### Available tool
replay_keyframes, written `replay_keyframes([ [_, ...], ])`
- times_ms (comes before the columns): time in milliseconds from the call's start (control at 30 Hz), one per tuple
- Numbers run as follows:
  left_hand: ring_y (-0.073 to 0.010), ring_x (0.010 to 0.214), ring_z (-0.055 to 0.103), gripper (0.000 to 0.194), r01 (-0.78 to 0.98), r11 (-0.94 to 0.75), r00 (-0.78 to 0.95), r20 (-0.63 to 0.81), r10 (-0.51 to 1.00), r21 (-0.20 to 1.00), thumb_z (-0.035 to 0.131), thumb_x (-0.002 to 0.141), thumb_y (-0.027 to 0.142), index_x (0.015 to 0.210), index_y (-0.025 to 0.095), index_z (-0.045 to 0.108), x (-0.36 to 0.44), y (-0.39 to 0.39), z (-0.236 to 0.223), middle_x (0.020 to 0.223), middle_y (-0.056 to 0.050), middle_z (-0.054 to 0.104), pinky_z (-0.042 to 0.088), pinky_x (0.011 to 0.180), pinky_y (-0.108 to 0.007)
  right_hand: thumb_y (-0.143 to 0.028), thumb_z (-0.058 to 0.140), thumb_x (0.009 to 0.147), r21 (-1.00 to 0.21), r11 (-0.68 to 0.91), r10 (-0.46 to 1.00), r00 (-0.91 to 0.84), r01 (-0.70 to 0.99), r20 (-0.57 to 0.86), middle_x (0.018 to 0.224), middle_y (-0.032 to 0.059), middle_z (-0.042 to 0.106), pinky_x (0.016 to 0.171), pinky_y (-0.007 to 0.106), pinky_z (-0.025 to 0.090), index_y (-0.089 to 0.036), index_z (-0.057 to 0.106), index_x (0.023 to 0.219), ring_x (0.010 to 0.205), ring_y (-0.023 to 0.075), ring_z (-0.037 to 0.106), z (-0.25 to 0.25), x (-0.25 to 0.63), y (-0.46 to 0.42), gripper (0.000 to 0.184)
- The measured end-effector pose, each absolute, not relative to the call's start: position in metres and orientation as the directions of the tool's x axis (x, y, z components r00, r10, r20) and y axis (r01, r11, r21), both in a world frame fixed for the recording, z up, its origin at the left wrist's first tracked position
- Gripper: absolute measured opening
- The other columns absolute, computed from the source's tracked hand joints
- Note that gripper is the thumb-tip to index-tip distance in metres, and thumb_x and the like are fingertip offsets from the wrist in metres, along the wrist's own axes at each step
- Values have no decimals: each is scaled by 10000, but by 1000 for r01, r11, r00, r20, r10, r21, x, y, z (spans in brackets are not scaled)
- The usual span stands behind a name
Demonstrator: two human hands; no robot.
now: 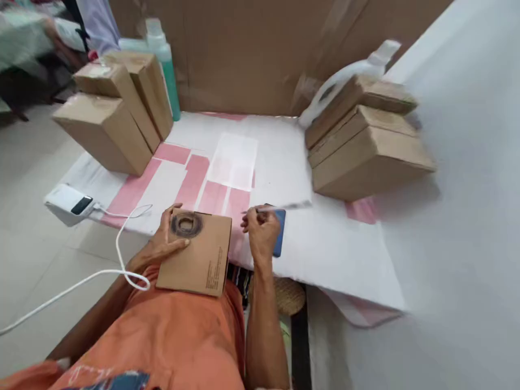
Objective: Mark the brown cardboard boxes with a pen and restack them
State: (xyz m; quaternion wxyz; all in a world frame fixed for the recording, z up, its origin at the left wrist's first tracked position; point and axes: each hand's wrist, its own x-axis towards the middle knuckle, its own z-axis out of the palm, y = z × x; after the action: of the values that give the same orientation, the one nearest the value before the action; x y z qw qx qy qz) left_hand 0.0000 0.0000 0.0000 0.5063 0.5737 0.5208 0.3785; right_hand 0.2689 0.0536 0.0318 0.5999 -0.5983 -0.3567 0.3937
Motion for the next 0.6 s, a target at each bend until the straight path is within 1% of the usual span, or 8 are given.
replay_keyframes([
  [67,-419,1504,456,1130,231,28,172,-69,983,973,869,737,464,1650,237,243,5,1,-3,1585,-192,414,347,1284,-622,-451,835,832,-986,35,963,268,-161,-9,655,-33,734,449,216,532,-230,633,883,521,145,686,41,254,36,303],
  [133,-416,1503,461,1148,231,15,177,-57,982,973,887,724,430,1656,246,242,11,1,-4,1585,-185,429,335,1292,-620,-468,791,889,-974,46,991,132,-222,16,731,-21,763,497,239,575,-241,660,951,591,162,732,47,237,20,270],
  [200,-402,1484,492,1154,212,13,190,-54,980,977,888,743,396,1669,239,216,18,0,-3,1556,-183,478,343,1290,-614,-465,763,930,-977,13,1000,10,-212,11,783,-4,780,544,264,612,-245,686,995,634,174,757,47,220,7,242],
  [233,-392,1470,512,1147,199,20,197,-60,979,980,884,762,383,1674,235,205,21,0,-1,1535,-181,505,357,1285,-606,-460,756,942,-982,1,1000,-11,-190,3,800,1,787,569,275,626,-245,689,1002,638,176,761,46,212,3,234],
  [333,-372,1438,546,1118,202,46,203,-87,975,978,879,797,365,1681,237,207,27,-2,6,1492,-177,548,393,1264,-586,-458,747,953,-993,-7,999,31,-114,-11,811,7,797,576,273,619,-244,674,1002,632,176,760,39,197,-3,232],
  [433,-377,1436,536,1110,237,30,214,-82,973,971,871,783,320,1685,245,227,30,-2,10,1512,-181,533,398,1256,-594,-459,759,937,-999,-7,998,64,-52,-10,832,19,805,574,265,595,-235,696,994,656,179,761,31,194,-4,239],
  [533,-382,1444,523,1097,240,-1,205,-50,978,971,854,762,284,1681,245,256,31,-2,8,1547,-184,497,402,1256,-591,-440,776,921,-1000,12,994,111,-7,11,936,36,822,734,317,637,-233,746,999,795,199,782,26,195,-5,224],
  [600,-381,1454,515,1093,241,-9,198,-40,979,970,847,757,270,1681,247,263,31,-2,5,1557,-182,487,401,1261,-585,-422,771,931,-998,46,990,133,35,50,993,37,825,849,351,639,-238,774,1007,897,214,785,23,194,-6,199],
])
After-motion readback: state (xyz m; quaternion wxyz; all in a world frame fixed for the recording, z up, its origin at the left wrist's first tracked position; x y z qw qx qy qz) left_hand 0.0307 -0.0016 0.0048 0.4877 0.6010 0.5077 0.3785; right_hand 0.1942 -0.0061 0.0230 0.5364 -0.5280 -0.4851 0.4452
